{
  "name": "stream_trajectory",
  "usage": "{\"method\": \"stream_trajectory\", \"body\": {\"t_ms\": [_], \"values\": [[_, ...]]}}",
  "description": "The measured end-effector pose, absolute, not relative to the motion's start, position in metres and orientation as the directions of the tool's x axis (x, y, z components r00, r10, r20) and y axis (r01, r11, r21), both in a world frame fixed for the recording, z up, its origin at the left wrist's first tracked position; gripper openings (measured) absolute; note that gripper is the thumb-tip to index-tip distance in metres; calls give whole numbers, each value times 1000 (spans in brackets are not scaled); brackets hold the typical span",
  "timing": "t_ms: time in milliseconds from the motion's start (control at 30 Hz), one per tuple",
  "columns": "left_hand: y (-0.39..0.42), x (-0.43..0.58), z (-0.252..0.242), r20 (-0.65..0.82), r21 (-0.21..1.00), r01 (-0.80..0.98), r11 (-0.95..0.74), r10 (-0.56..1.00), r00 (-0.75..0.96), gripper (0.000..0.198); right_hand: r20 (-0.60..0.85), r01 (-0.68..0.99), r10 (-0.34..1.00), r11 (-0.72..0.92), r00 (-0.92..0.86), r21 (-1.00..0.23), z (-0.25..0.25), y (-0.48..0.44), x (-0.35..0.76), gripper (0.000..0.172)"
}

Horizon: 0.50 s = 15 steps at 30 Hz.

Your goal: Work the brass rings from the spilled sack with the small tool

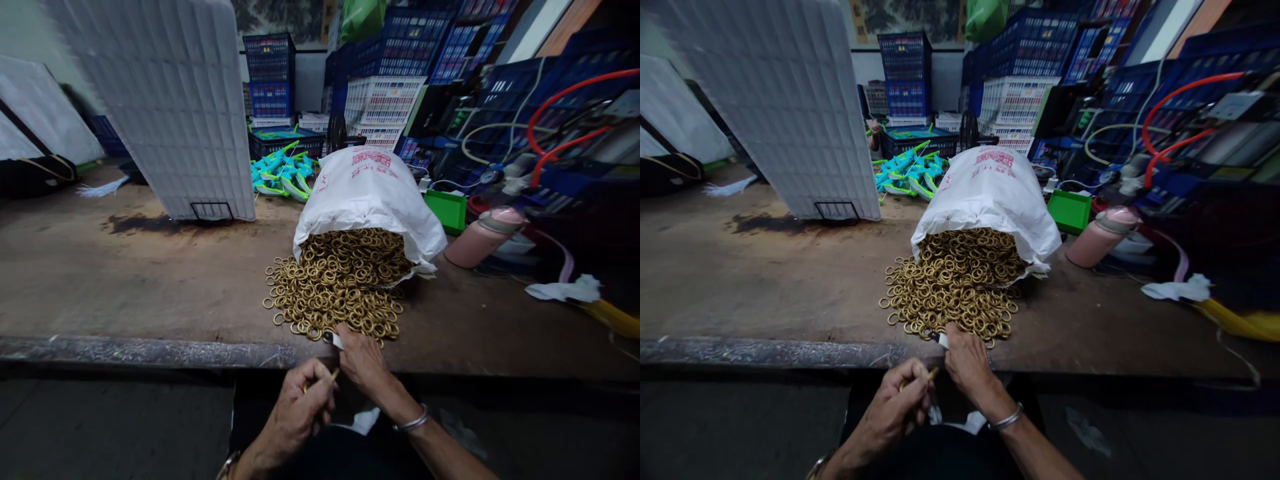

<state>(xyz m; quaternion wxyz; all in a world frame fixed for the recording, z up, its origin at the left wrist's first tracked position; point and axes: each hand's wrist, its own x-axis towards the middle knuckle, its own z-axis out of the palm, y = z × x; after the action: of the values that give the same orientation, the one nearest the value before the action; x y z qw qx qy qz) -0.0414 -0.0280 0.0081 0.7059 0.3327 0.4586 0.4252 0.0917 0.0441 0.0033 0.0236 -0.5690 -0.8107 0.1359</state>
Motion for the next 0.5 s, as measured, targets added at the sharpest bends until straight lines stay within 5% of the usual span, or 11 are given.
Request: {"method": "stream_trajectory", "body": {"t_ms": [100, 267, 500], "values": [[-34, -36, -9, -464, 737, -353, 576, 812, 355, 27, -31, 913, 945, 304, -325, -272, 0, 48, 95, 21], [-21, -21, -65, -704, 495, -432, 754, 639, 309, 22, 54, 902, 955, 294, -292, -316, -4, 55, 86, 23], [-8, 3, -96, -646, 545, -498, 675, 716, 264, 17, -13, 936, 959, 274, -284, -223, -4, 60, 59, 11]]}}
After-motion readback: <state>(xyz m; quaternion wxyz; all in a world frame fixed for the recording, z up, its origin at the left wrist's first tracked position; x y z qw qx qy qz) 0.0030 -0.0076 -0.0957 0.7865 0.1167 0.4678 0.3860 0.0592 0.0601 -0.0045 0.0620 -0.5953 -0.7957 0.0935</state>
